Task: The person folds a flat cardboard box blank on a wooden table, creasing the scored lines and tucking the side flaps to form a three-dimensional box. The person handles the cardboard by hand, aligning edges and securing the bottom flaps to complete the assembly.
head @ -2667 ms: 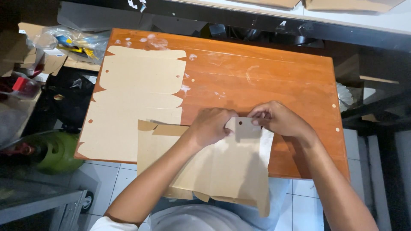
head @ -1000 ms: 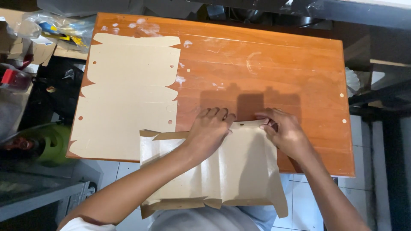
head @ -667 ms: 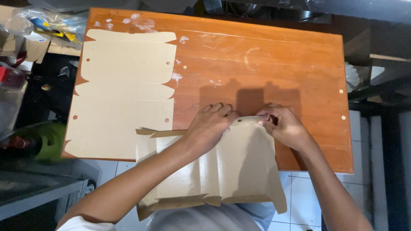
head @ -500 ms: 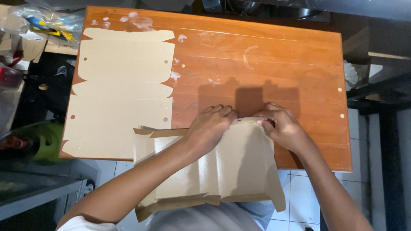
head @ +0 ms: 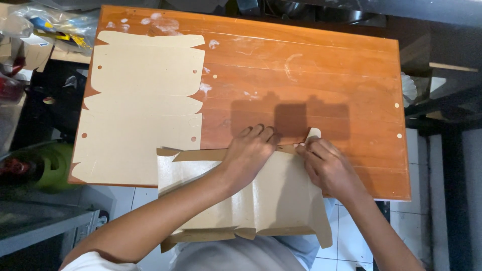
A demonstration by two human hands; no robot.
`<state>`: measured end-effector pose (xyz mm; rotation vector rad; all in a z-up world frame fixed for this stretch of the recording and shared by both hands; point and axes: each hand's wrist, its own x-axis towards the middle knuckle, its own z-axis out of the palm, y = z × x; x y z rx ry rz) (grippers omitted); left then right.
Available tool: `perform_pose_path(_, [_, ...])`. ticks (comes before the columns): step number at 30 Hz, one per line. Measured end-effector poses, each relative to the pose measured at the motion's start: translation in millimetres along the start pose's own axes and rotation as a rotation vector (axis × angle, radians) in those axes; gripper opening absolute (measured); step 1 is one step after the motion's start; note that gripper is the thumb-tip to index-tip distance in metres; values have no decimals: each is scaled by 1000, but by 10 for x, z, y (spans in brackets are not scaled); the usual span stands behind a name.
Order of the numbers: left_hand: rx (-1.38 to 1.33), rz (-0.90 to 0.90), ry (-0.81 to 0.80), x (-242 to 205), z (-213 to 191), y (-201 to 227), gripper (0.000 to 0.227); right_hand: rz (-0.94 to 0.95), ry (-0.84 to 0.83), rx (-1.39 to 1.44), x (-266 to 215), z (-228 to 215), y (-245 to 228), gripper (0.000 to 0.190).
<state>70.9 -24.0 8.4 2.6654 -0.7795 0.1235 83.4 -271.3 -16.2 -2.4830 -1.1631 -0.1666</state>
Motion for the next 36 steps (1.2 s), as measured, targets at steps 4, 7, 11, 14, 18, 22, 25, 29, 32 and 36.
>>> perform_pose_path(4, [128, 11, 57, -88, -87, 211, 23, 37, 53, -47, -130, 113, -35, 18])
perform_pose_path(7, [226, 68, 107, -160, 160, 266, 49, 123, 6, -116, -183, 161, -51, 37])
perform_pose_path(11, [183, 77, 42, -231, 360, 260, 49, 143, 94, 64, -123, 78, -159, 22])
perform_pose_path(14, [149, 72, -12, -236, 354, 264, 49, 141, 93, -3, -148, 43, -247, 25])
perform_pose_path(18, [138, 50, -150, -244, 400, 300, 78, 156, 50, -174, -177, 74, -318, 27])
perform_pose_path(22, [225, 36, -317, -226, 357, 389, 92, 163, 33, -174, -184, 15, -411, 32])
perform_pose_path(25, [261, 1, -477, -190, 367, 417, 93, 178, 18, -188, -213, 46, -427, 40])
perform_pose_path(29, [252, 6, -495, -188, 385, 395, 95, 206, -23, -245, -211, 46, -474, 41])
perform_pose_path(32, [245, 3, -465, -213, 391, 385, 95, 193, -64, -329, -159, 54, -525, 42])
perform_pose_path(36, [518, 42, -140, -342, 673, 309, 96, 31, -37, -457, -112, 76, -606, 58])
